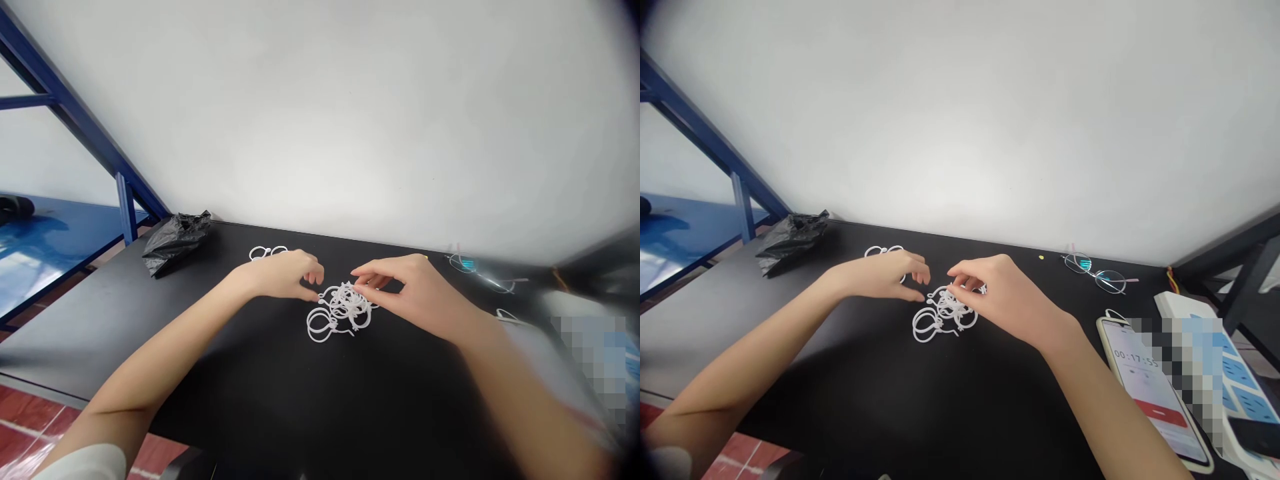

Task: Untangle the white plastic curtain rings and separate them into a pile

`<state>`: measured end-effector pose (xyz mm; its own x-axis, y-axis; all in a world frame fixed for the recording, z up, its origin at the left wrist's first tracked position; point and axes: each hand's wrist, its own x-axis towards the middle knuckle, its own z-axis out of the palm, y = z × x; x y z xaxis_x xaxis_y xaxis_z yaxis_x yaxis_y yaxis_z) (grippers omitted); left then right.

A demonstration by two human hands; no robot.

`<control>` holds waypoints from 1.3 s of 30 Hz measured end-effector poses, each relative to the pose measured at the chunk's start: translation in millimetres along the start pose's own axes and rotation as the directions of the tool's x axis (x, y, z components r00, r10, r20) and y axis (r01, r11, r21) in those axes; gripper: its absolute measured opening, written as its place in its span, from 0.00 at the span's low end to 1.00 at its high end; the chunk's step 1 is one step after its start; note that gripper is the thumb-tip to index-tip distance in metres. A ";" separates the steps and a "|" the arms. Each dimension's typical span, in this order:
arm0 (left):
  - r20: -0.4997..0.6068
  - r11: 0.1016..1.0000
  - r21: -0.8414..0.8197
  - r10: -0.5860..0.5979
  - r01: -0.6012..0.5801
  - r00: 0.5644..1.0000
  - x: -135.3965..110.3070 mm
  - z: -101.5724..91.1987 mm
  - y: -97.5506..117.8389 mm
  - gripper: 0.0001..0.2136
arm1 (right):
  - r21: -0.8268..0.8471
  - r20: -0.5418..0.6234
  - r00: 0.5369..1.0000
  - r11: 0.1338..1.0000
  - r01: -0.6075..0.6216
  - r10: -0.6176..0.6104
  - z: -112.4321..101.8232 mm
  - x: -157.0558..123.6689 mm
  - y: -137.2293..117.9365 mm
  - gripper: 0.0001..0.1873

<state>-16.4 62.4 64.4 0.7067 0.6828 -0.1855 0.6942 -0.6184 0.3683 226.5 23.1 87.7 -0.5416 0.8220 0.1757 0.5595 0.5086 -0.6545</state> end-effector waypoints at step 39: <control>-0.442 0.968 -0.110 0.154 -0.224 0.884 -17.9 -13.2 25.0 0.05 | 0.003 -0.035 0.993 0.993 0.115 -0.115 2.1 -3.0 -2.5 0.04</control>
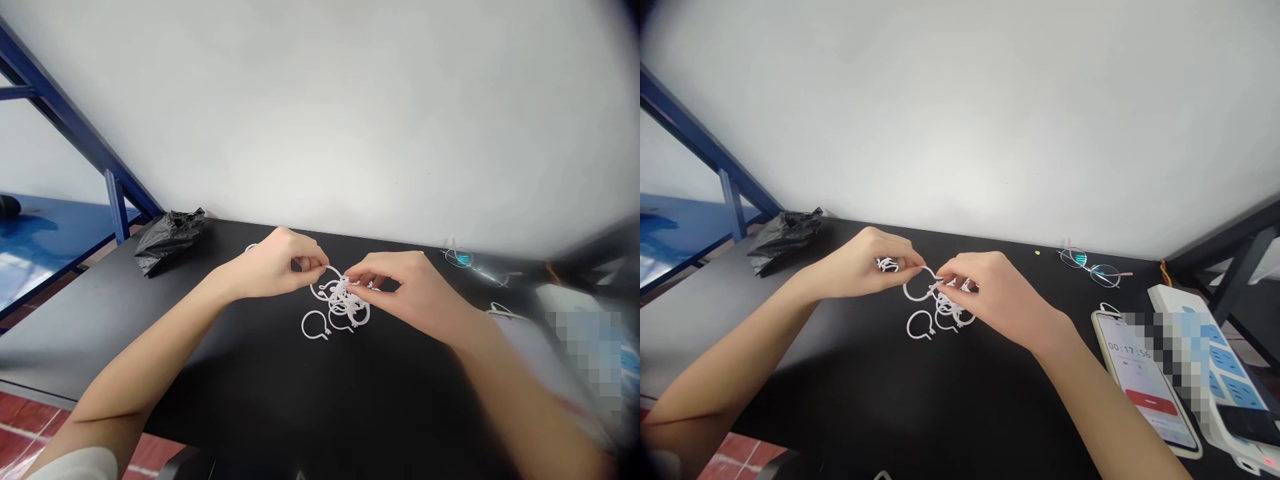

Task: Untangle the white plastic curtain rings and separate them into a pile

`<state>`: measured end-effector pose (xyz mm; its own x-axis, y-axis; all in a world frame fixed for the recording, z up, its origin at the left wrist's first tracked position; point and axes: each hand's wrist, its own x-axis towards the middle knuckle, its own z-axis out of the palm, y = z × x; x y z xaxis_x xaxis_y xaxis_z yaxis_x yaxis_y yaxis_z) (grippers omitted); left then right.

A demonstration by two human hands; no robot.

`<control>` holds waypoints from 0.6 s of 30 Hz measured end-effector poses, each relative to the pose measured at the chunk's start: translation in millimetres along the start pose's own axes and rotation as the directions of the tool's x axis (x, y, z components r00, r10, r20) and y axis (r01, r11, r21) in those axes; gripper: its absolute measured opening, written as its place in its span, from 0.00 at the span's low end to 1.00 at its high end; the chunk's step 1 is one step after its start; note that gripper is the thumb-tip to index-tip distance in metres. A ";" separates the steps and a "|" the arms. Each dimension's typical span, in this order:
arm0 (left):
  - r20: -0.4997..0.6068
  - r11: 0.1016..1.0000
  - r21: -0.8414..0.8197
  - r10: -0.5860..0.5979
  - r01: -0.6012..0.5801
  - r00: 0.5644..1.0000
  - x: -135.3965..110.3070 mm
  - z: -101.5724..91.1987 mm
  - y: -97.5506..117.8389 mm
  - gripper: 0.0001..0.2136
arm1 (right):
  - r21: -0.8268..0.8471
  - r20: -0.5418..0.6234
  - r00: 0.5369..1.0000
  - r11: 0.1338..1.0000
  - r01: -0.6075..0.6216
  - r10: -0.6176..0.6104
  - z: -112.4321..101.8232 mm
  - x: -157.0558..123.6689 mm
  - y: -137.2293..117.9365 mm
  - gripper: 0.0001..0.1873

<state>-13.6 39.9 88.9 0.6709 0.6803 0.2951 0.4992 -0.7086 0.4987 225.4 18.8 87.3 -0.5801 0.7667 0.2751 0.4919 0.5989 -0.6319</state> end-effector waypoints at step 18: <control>-0.268 0.789 0.503 0.531 -0.353 0.804 1.1 22.1 7.4 0.18 | -0.109 -0.309 0.859 0.913 0.393 -0.407 11.6 1.9 -8.7 0.05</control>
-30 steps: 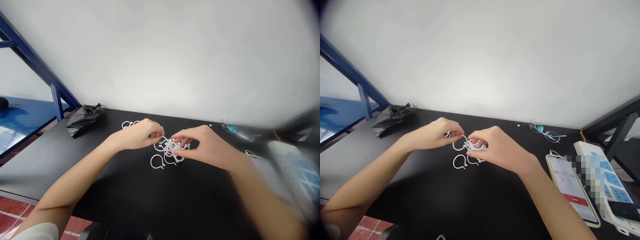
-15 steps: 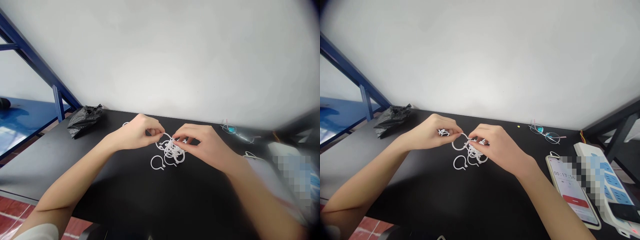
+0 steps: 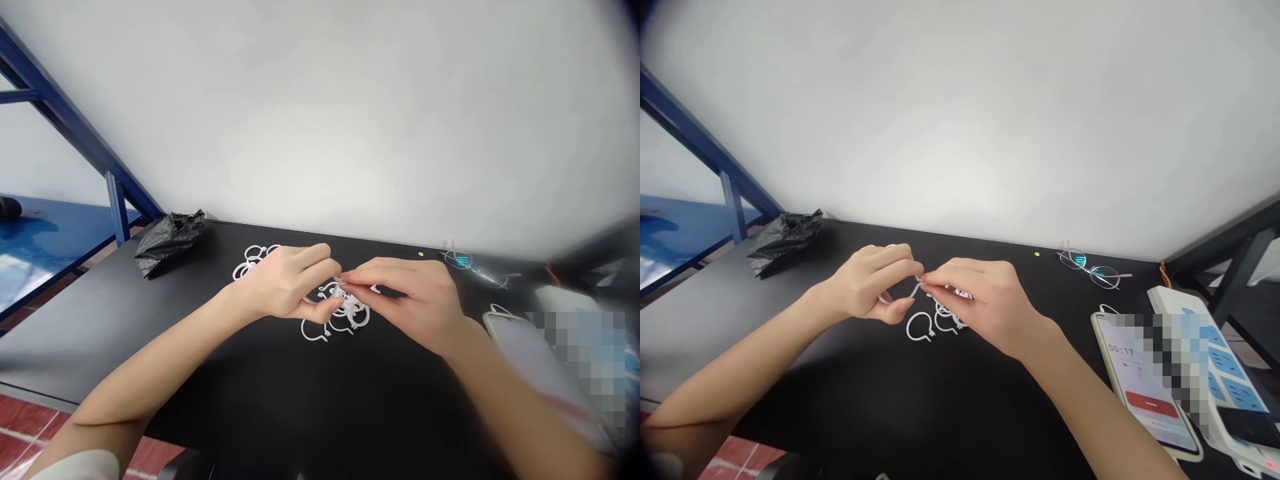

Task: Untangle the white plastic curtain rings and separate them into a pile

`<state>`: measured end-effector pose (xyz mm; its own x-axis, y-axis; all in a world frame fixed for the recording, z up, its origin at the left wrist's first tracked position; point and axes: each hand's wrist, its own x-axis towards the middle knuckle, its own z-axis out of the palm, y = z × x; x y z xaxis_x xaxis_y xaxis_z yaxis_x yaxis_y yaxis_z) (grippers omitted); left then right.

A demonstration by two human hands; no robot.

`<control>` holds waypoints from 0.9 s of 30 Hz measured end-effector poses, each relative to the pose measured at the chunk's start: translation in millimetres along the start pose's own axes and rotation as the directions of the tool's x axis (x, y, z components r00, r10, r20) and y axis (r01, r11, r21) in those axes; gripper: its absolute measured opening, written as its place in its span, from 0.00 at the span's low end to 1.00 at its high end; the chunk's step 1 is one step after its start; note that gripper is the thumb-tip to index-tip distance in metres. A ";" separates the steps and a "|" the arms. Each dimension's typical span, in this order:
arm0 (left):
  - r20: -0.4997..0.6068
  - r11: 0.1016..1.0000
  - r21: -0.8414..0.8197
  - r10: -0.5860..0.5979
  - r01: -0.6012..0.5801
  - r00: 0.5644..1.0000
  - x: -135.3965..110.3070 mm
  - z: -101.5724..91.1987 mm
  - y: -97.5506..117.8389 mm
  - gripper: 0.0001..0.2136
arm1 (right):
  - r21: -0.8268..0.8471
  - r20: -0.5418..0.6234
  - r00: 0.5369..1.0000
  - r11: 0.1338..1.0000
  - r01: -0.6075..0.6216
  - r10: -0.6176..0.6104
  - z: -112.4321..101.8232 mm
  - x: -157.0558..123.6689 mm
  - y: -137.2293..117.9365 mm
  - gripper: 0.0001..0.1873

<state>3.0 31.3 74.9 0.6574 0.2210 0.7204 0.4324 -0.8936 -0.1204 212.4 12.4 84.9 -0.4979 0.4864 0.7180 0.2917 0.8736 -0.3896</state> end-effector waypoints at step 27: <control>0.778 0.672 0.415 -0.611 0.613 0.144 -32.9 -9.7 -71.6 0.11 | 0.053 0.145 0.943 0.950 -0.308 0.298 -7.2 -0.2 3.8 0.05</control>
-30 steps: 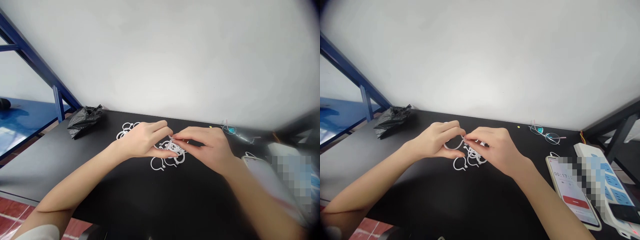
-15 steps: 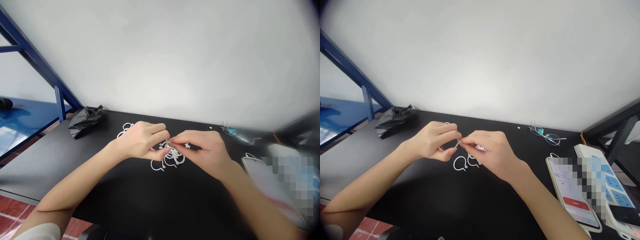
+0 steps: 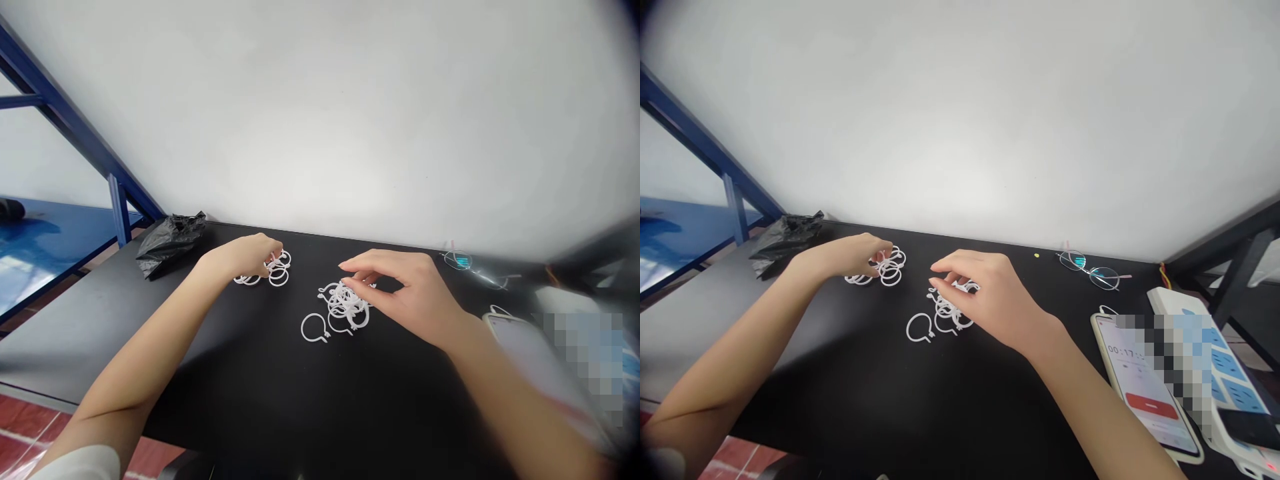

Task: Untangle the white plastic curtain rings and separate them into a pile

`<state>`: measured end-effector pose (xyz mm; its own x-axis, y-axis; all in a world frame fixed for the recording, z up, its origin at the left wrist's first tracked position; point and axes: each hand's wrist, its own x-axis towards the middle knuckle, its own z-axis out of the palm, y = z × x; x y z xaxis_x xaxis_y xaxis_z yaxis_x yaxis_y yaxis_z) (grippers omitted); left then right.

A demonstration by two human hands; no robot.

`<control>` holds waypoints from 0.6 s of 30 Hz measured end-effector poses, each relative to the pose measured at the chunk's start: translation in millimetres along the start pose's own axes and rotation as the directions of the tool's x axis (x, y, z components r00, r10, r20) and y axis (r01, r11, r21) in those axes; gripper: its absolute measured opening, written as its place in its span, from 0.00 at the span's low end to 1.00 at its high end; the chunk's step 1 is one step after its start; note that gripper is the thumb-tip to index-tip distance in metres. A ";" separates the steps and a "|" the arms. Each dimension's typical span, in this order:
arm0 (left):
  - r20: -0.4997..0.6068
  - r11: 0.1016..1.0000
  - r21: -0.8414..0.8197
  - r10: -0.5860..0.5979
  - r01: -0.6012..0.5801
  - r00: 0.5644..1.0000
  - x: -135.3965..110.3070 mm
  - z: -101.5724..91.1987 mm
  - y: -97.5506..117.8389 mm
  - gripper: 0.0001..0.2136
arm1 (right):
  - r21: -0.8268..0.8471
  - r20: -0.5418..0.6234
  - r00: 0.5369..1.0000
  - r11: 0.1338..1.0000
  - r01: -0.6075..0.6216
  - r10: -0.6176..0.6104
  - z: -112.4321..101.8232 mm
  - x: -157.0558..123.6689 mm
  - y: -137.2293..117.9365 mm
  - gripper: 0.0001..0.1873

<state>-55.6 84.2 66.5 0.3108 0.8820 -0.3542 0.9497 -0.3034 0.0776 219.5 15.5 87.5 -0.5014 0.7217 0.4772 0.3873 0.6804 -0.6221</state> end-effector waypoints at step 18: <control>0.074 0.998 0.043 -0.058 0.055 0.996 10.8 7.2 -5.2 0.16 | -0.022 -0.021 1.000 1.000 0.022 -0.022 -1.6 0.0 3.0 0.05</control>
<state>-57.5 92.7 55.6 0.2514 0.8693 -0.4257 0.9628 -0.2696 0.0180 221.9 17.8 86.6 -0.4937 0.7087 0.5039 0.3928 0.6988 -0.5979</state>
